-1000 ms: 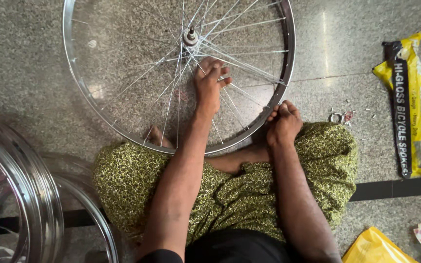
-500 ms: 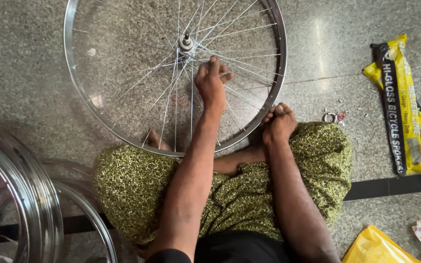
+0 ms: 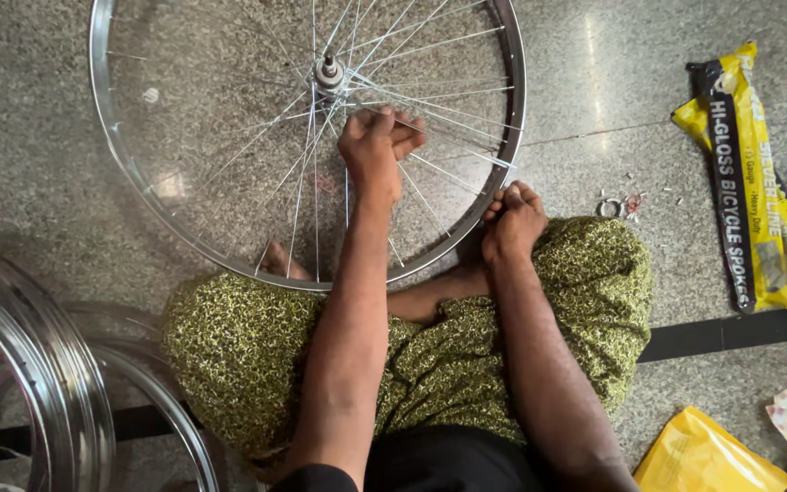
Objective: The person laces a bicycle wheel by manually threading metal spokes through the hub and into the rim while sitting on the floor.
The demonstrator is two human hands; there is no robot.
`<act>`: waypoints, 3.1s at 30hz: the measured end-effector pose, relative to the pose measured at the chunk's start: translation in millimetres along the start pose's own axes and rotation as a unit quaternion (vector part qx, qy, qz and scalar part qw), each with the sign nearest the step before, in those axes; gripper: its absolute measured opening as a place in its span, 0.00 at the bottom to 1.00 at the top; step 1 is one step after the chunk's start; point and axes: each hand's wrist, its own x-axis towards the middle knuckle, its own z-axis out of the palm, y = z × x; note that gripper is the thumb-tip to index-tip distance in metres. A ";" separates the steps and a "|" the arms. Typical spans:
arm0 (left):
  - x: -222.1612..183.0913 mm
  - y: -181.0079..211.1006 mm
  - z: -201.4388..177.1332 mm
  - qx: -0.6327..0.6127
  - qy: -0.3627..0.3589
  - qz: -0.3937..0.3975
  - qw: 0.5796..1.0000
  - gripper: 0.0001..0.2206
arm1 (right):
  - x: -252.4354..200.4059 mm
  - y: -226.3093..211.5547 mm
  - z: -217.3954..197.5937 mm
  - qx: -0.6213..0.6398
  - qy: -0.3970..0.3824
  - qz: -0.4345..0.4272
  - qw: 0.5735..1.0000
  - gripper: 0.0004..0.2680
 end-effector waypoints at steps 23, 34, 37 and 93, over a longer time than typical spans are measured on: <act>-12.3 29.7 -34.5 0.092 0.003 0.017 0.996 0.10 | 1.8 -3.0 3.0 -0.021 0.007 0.001 1.000 0.05; 42.4 -6.9 -0.3 0.015 0.126 -0.035 0.991 0.09 | 1.8 -2.5 2.1 -0.017 -0.004 -0.008 1.000 0.05; 42.9 -7.6 -0.5 0.019 0.125 -0.011 0.992 0.08 | -3.1 -6.3 5.8 -0.032 0.002 -0.007 0.999 0.06; -101.5 46.9 -21.6 0.366 -0.210 -0.213 0.881 0.06 | -157.6 -54.8 4.3 -0.296 -0.244 -0.063 0.921 0.05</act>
